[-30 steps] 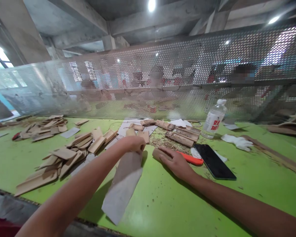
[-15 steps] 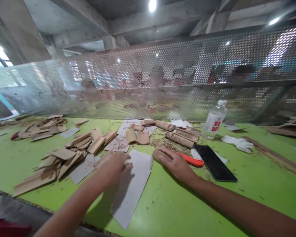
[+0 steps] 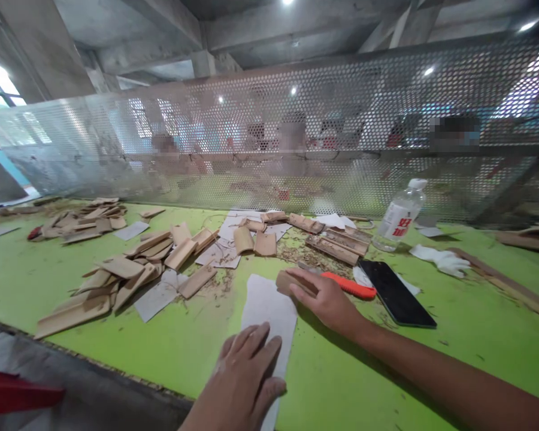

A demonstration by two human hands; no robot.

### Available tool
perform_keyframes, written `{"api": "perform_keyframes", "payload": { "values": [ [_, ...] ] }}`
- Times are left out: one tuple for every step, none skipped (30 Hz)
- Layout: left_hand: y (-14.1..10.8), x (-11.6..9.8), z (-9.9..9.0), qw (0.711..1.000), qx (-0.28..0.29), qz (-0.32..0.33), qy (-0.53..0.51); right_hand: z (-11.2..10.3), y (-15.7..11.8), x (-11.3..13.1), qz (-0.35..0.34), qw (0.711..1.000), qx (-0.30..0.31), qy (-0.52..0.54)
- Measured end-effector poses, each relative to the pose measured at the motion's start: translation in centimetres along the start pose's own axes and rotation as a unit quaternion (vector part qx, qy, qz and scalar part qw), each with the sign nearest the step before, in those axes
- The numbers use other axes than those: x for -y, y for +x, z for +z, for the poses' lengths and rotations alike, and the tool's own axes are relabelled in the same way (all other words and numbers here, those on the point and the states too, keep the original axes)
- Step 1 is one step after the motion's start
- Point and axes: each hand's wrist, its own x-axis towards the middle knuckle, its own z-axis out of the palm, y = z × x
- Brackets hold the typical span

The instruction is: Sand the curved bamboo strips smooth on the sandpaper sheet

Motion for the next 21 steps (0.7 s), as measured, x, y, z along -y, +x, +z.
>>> {"api": "perform_keyframes", "payload": {
  "values": [
    [-0.1,-0.1,0.2,1.000,-0.001,0.007,-0.009,0.1,-0.3,0.6,-0.007,1.000,0.021,0.002],
    [-0.3,-0.1,0.4,1.000,-0.005,0.016,-0.020,0.1,-0.6,1.1,-0.017,0.999,0.045,0.001],
    [-0.5,0.2,0.5,0.999,-0.012,0.023,-0.031,0.2,-0.9,1.5,-0.028,0.997,0.068,-0.003],
    [-0.7,0.6,0.5,0.998,-0.023,0.029,-0.042,0.3,-1.1,1.8,-0.040,0.995,0.091,-0.010],
    [-0.9,1.1,0.4,0.998,-0.038,0.029,-0.052,0.4,-1.2,2.0,-0.051,0.992,0.111,-0.019],
    [-0.9,1.8,0.2,0.996,-0.057,0.027,-0.056,0.5,-1.2,2.1,-0.059,0.990,0.126,-0.028],
    [-0.8,2.6,-0.2,0.995,-0.079,0.018,-0.060,0.5,-1.2,2.2,-0.065,0.988,0.135,-0.034],
    [-0.5,3.3,-0.8,0.994,-0.087,0.016,-0.062,0.5,-1.1,2.1,-0.067,0.987,0.139,-0.036],
    [0.0,4.1,-1.5,0.995,-0.079,0.014,-0.065,0.4,-1.0,2.1,-0.067,0.987,0.141,-0.035],
    [0.7,4.7,-2.3,0.996,-0.066,0.013,-0.065,0.4,-0.9,2.0,-0.066,0.987,0.140,-0.033],
    [1.6,5.1,-3.2,0.997,-0.043,0.022,-0.059,0.3,-0.8,2.0,-0.064,0.988,0.138,-0.031],
    [2.6,5.5,-4.2,0.998,-0.016,0.037,-0.046,0.3,-0.7,1.9,-0.062,0.988,0.136,-0.031],
    [3.8,5.6,-5.1,0.998,0.012,0.052,-0.029,0.2,-0.7,1.9,-0.061,0.988,0.136,-0.031],
    [4.9,5.7,-6.0,0.997,0.041,0.072,-0.009,0.2,-0.6,1.9,-0.062,0.988,0.137,-0.032],
    [6.1,5.7,-6.7,0.994,0.070,0.088,0.014,0.2,-0.6,1.9,-0.064,0.988,0.138,-0.033],
    [7.1,5.7,-7.3,0.989,0.101,0.101,0.032,0.2,-0.6,2.0,-0.065,0.987,0.140,-0.034],
    [8.0,5.7,-7.8,0.985,0.126,0.109,0.044,0.2,-0.7,2.1,-0.064,0.987,0.142,-0.035],
    [8.7,5.7,-8.2,0.982,0.145,0.112,0.054,0.3,-0.8,2.3,-0.058,0.988,0.140,-0.036],
    [9.3,5.8,-8.3,0.977,0.164,0.117,0.061,0.4,-1.0,2.6,-0.049,0.989,0.134,-0.036],
    [9.7,6.0,-8.4,0.974,0.178,0.123,0.065,0.5,-1.2,2.9,-0.038,0.990,0.129,-0.034],
    [9.9,6.2,-8.4,0.971,0.188,0.130,0.068,0.6,-1.3,3.2,-0.030,0.991,0.130,-0.030]
  ]
}}
